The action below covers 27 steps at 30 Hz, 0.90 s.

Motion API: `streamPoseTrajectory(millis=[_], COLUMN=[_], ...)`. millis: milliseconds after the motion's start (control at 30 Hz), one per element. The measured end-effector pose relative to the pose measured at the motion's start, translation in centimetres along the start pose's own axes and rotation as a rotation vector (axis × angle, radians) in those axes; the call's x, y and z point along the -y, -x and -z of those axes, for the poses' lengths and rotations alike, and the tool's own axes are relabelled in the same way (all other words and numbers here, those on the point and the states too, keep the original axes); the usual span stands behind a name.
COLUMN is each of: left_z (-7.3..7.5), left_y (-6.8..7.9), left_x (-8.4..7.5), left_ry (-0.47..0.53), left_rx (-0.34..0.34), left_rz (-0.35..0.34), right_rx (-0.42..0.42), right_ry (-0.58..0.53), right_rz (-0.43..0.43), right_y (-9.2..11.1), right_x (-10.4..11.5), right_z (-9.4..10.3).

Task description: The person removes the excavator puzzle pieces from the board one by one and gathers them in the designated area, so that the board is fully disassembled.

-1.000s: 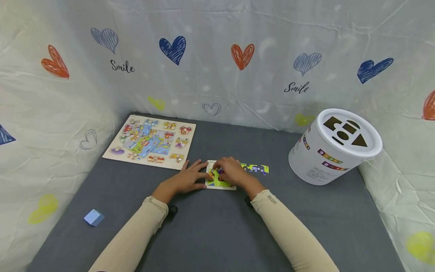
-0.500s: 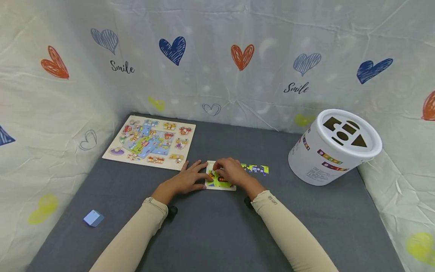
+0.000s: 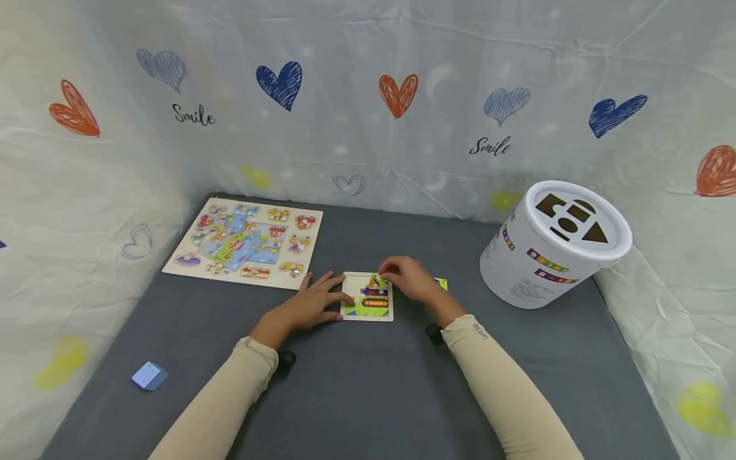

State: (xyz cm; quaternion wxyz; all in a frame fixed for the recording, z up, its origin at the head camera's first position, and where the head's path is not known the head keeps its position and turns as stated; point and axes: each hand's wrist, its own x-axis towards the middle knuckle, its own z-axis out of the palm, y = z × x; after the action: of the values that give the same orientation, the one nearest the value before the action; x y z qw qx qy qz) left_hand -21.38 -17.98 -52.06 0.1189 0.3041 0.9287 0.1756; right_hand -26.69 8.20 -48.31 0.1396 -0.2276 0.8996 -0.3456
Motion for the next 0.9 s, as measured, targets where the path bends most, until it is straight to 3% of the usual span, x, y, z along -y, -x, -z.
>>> streamPoseTrajectory(millis=[167,400,567,900], left_z=[0.1,0.2,0.3,0.1], left_y=[0.0,0.1,0.3,-0.2], left_x=[-0.3,-0.4,-0.2,-0.1], left_ry=[0.007,0.047,0.034,0.030], left_rx=[0.003,-0.047,-0.050,-0.035], left_rz=[0.006,0.026,0.066,0.049], right_rx=[0.003,0.012,0.041,0.035], right_ry=[0.042,0.117,0.135,0.107], right_rz=[-0.024,-0.051,-0.034,-0.051], right_y=[1.0,2.2,2.4,3.0], right_x=[-1.7,-2.9,-3.2,-3.7], right_z=[1.3,2.2,2.2,1.9])
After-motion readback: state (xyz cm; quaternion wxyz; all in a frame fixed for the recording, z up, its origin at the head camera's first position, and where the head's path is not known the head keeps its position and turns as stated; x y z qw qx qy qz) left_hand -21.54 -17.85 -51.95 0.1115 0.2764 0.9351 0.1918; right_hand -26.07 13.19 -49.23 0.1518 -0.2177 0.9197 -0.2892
